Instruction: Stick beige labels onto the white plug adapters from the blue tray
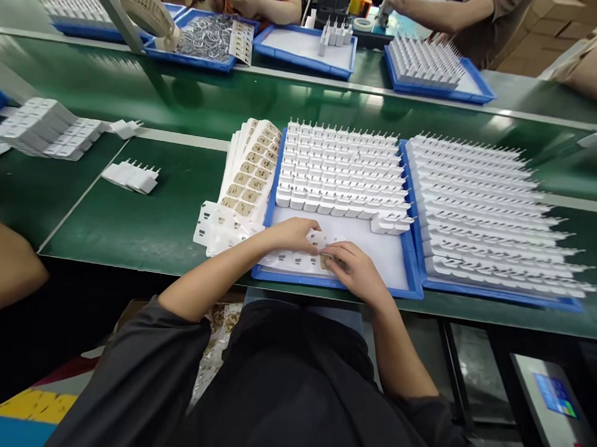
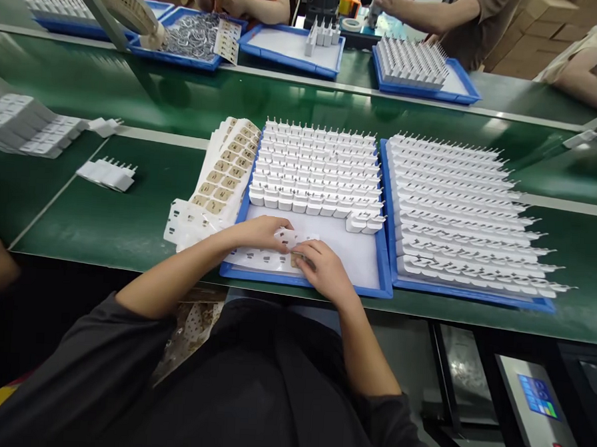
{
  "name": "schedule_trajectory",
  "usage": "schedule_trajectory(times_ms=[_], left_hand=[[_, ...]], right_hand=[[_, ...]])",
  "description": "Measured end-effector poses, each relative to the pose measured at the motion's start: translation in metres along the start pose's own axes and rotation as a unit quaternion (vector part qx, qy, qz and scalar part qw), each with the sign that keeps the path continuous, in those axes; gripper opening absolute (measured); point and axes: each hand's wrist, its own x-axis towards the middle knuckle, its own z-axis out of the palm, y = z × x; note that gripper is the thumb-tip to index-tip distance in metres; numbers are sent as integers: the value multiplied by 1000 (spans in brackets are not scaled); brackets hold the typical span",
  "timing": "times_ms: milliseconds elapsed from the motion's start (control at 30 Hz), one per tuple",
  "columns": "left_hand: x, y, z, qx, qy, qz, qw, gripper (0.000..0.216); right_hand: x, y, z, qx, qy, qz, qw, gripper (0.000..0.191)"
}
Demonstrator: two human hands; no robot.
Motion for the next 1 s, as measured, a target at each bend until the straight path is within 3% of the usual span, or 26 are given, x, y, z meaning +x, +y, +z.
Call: schedule_trajectory(times_ms=[200, 467, 600, 733, 833, 933, 1000], left_hand=[[0, 1, -11, -192, -41, 27, 980, 48], [-5, 1, -14, -323, -59, 27, 944, 43], [2, -3, -12, -185, -21, 15, 982, 45], [4, 5, -2, 39, 53, -7, 998, 41], [3, 27, 6, 124, 129, 42, 983, 43], [15, 58, 12, 220, 229, 145, 937, 45], [32, 78, 16, 259, 258, 205, 908, 48]], right_hand=[[2, -4, 1, -9, 92, -57, 994, 19], [7, -5, 1, -30, 147, -116, 982, 10], [1, -6, -3, 14, 143, -98, 985, 11], [-15, -4, -14, 99, 214, -48, 970, 6], [-28, 1, -17, 129, 237, 2, 963, 10], [-34, 9, -15, 146, 225, 46, 962, 17], [-35, 14, -13, 165, 220, 58, 960, 20]])
